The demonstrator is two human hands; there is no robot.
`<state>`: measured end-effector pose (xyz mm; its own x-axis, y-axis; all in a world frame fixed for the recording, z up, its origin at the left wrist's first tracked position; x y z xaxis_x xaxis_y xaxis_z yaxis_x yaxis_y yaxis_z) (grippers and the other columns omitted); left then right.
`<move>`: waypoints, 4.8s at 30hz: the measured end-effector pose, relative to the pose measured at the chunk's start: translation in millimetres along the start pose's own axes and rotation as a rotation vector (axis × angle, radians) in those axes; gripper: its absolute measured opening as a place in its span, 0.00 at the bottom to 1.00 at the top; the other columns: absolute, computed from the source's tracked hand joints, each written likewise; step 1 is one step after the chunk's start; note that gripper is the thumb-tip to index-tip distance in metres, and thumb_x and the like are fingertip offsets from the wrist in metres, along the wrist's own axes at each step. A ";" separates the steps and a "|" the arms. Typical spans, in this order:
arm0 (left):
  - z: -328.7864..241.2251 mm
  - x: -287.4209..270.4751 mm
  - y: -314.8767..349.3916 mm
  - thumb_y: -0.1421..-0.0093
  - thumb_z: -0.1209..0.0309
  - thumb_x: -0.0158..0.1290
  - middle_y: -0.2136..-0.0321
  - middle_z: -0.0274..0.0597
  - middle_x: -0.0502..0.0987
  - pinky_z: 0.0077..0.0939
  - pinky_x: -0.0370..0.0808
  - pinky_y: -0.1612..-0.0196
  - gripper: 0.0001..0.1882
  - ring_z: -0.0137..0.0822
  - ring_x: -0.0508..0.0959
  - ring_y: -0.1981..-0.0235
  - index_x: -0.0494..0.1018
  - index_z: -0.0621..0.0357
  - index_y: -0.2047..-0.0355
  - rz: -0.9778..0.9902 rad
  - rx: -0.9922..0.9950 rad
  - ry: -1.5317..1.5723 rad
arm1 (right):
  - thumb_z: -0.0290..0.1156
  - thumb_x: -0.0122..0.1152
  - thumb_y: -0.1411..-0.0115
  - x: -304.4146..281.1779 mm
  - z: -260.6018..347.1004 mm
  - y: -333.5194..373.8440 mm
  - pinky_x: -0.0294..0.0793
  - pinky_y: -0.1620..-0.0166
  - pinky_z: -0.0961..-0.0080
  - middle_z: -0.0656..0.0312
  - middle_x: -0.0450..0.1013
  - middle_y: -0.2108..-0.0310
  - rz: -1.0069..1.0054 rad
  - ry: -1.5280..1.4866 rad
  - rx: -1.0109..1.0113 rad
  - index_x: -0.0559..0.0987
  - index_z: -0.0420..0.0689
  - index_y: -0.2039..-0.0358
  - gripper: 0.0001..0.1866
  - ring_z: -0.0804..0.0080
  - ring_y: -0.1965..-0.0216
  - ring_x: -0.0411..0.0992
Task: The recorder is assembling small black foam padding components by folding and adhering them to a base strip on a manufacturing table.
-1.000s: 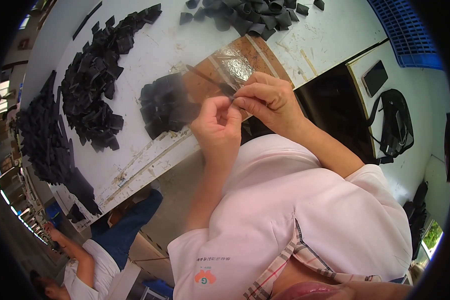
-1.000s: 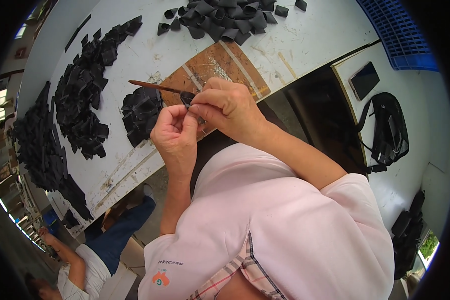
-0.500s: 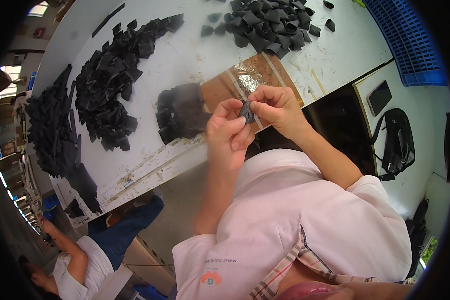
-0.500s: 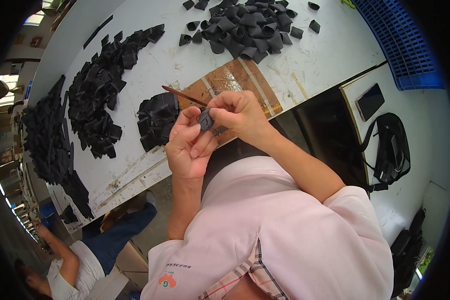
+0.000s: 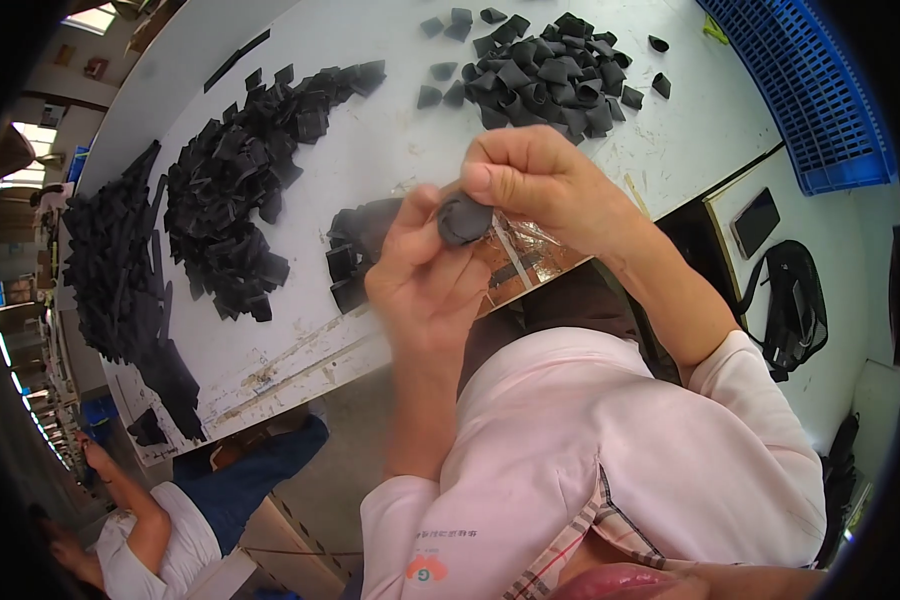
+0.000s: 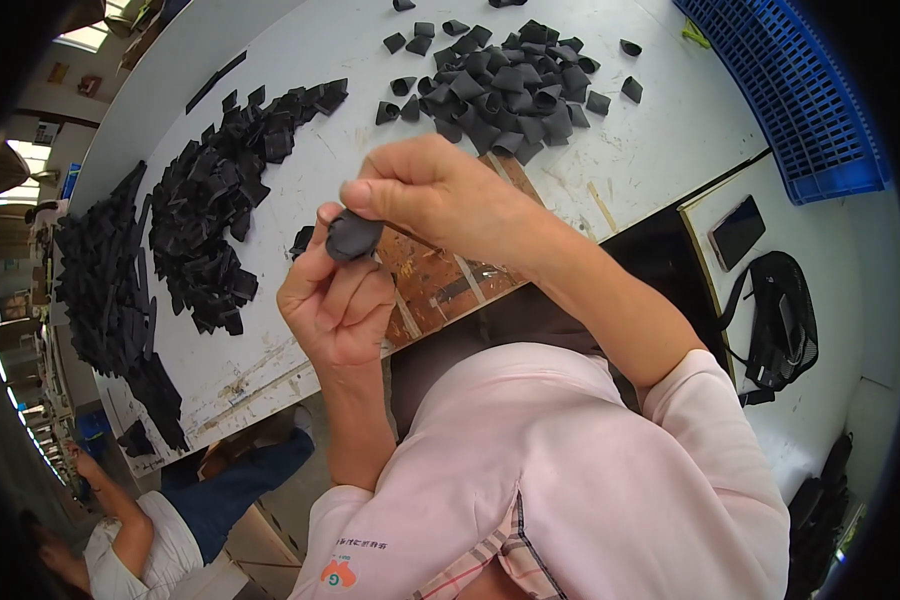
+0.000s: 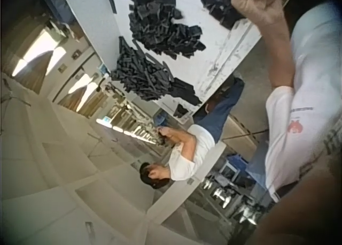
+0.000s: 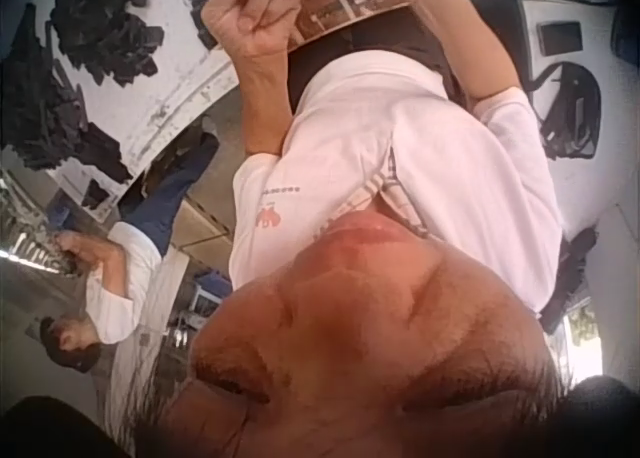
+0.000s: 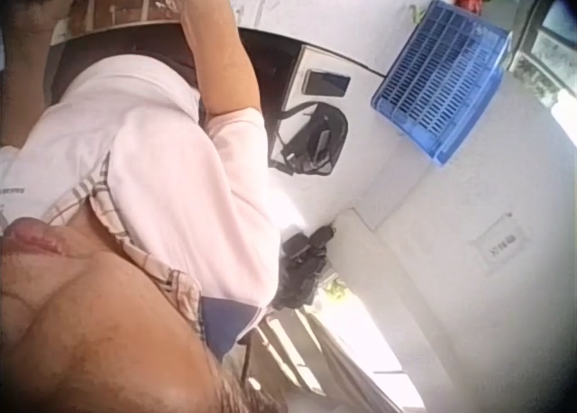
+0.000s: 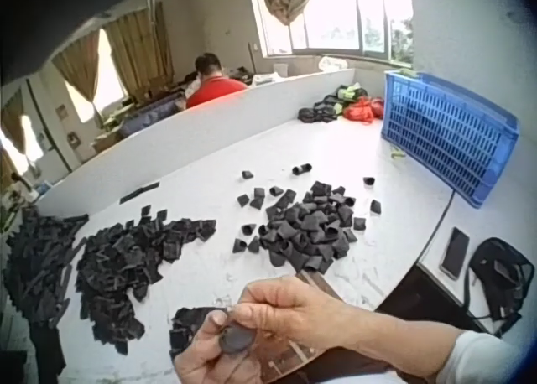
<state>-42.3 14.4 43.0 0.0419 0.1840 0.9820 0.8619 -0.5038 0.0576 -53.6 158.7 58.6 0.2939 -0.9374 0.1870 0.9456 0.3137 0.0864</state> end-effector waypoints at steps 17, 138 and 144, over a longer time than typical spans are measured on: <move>-0.5 -6.5 -8.0 0.47 0.81 0.45 0.60 0.47 0.69 0.18 0.68 0.65 0.16 0.30 0.71 0.71 0.65 0.67 0.57 -0.053 0.825 -1.627 | 0.42 0.57 0.49 -10.4 -19.2 7.7 0.63 0.75 0.78 0.60 0.65 0.77 -0.331 0.664 -0.566 0.71 0.40 0.71 0.17 0.68 0.76 0.64; 4.1 -23.7 -3.5 0.45 0.79 0.46 0.72 0.42 0.73 0.08 0.57 0.87 0.11 0.19 0.63 0.88 0.65 0.66 0.61 -0.186 0.217 -0.652 | 0.38 0.54 0.45 -8.6 -31.9 -9.9 0.56 0.83 0.86 0.68 0.63 0.84 -0.073 0.102 -0.073 0.73 0.37 0.77 0.15 0.85 0.87 0.58; 1.3 -9.9 -7.0 0.46 0.80 0.49 0.68 0.41 0.73 0.14 0.68 0.63 0.13 0.24 0.72 0.66 0.66 0.69 0.59 -0.074 0.576 -1.386 | 0.39 0.60 0.51 -3.2 -15.5 7.1 0.65 0.78 0.79 0.61 0.66 0.78 -0.366 0.632 -0.647 0.72 0.41 0.72 0.14 0.73 0.79 0.66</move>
<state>-48.1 17.2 32.7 0.1389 0.9902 0.0174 0.9448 -0.1272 -0.3021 -45.7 161.7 43.5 -0.1911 -0.9281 -0.3196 0.8316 0.0199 -0.5550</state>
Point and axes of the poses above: each hand's wrist, its own y-axis away from the middle knuckle, its own x-axis out of the palm, z = x × y, the point moved 1 cm from there along -y, towards the middle knuckle
